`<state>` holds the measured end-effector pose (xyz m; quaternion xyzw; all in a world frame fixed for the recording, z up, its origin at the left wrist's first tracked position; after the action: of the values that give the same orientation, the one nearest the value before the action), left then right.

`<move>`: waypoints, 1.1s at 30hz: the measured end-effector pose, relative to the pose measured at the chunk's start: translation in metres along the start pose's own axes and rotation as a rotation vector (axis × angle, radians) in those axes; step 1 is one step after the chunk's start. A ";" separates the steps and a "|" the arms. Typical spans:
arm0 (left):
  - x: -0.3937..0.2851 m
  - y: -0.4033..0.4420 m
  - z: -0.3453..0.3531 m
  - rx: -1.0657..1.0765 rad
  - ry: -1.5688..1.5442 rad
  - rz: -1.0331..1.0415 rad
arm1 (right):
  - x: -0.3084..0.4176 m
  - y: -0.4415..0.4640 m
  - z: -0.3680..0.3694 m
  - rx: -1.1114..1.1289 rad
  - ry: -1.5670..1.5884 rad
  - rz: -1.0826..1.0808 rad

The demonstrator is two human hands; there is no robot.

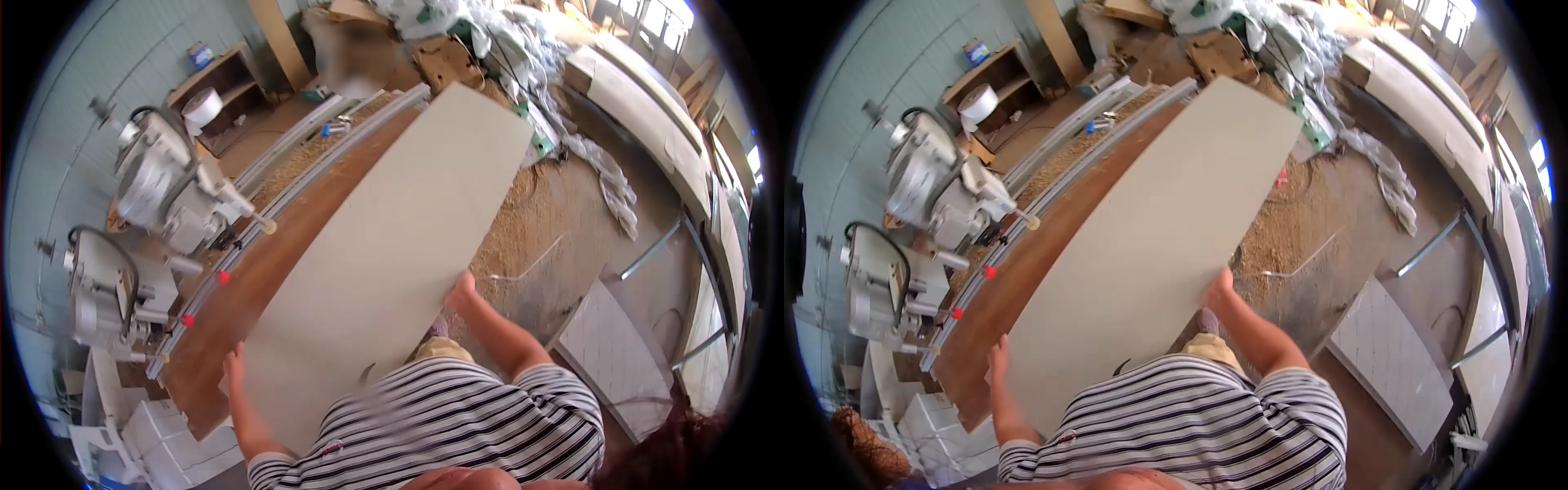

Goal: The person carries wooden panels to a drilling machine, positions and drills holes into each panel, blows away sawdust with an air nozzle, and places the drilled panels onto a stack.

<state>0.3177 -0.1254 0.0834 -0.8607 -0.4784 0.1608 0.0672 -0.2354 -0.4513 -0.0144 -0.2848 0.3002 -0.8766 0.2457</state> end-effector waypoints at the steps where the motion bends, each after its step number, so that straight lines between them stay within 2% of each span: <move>1: -0.028 0.014 0.006 -0.032 0.037 0.050 | 0.025 0.006 0.017 0.008 -0.025 -0.033; 3: -0.085 0.048 0.023 -0.105 0.085 0.163 | 0.066 0.041 0.030 0.004 -0.002 -0.134; 5: -0.133 0.065 0.039 -0.114 0.125 0.225 | 0.091 0.085 0.018 0.119 -0.038 -0.088; 6: -0.162 0.063 0.047 -0.118 0.136 0.347 | 0.101 0.094 0.005 0.086 -0.024 -0.075; 7: -0.189 0.057 0.056 -0.129 0.141 0.470 | 0.116 0.102 -0.010 -0.011 -0.219 -0.096; 8: -0.201 0.039 0.069 -0.048 -0.135 0.467 | 0.130 0.111 -0.024 -0.102 -0.412 -0.113; 9: -0.210 0.011 0.081 0.039 -0.137 0.431 | 0.132 0.128 -0.050 -0.159 -0.443 -0.083; 10: -0.218 -0.019 0.093 0.123 -0.136 0.393 | 0.123 0.169 -0.100 -0.168 -0.701 -0.022; 11: -0.227 -0.051 0.100 0.206 0.130 0.329 | 0.113 0.204 -0.140 -0.165 -0.965 0.043; 12: -0.233 -0.082 0.107 0.197 0.185 0.352 | 0.104 0.211 -0.148 -0.169 -0.962 0.065; 14: -0.252 -0.115 0.108 0.197 0.252 0.356 | 0.097 0.214 -0.147 -0.363 -1.710 -0.274; 16: -0.265 -0.129 0.100 0.323 0.094 0.268 | 0.090 0.217 -0.137 -0.297 -1.752 -0.263; 19: -0.275 -0.128 0.094 0.371 0.103 0.229 | 0.077 0.240 -0.136 -0.180 -1.834 -0.220; 21: -0.270 -0.126 0.096 0.358 0.102 0.223 | 0.071 0.251 -0.138 -0.171 -1.975 -0.036; 23: -0.268 -0.126 0.093 0.333 0.138 0.304 | 0.080 0.229 -0.118 -0.189 -2.052 0.013; 25: -0.276 -0.125 0.087 0.318 0.139 0.312 | 0.071 0.221 -0.119 -0.019 -1.988 0.107; 26: -0.282 -0.124 0.087 0.300 0.134 0.332 | 0.064 0.216 -0.120 -0.008 -1.742 0.297; 27: -0.283 -0.123 0.088 0.292 0.119 0.315 | 0.062 0.204 -0.116 0.006 -1.762 0.294; 29: -0.279 -0.121 0.088 0.281 0.134 0.349 | 0.037 0.164 -0.102 0.178 -1.181 0.421; 31: -0.267 -0.119 0.093 0.224 0.124 0.377 | 0.023 0.105 -0.046 0.490 -1.141 0.588; 33: -0.264 -0.124 0.094 0.267 0.105 0.365 | 0.000 0.046 0.005 0.874 -1.464 0.281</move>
<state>0.0571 -0.2857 0.0840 -0.9235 -0.2853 0.1870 0.1751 -0.2200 -0.4854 -0.0420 -0.6182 -0.2654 -0.4708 0.5707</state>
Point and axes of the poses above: each hand's wrist, its own y-axis towards the middle knuckle, its own z-axis out of the palm, x = y × z, the point moved 5 cm from there along y, towards the middle knuckle, and after that the axes turned 2 degrees about x, right-handed, at the moved point
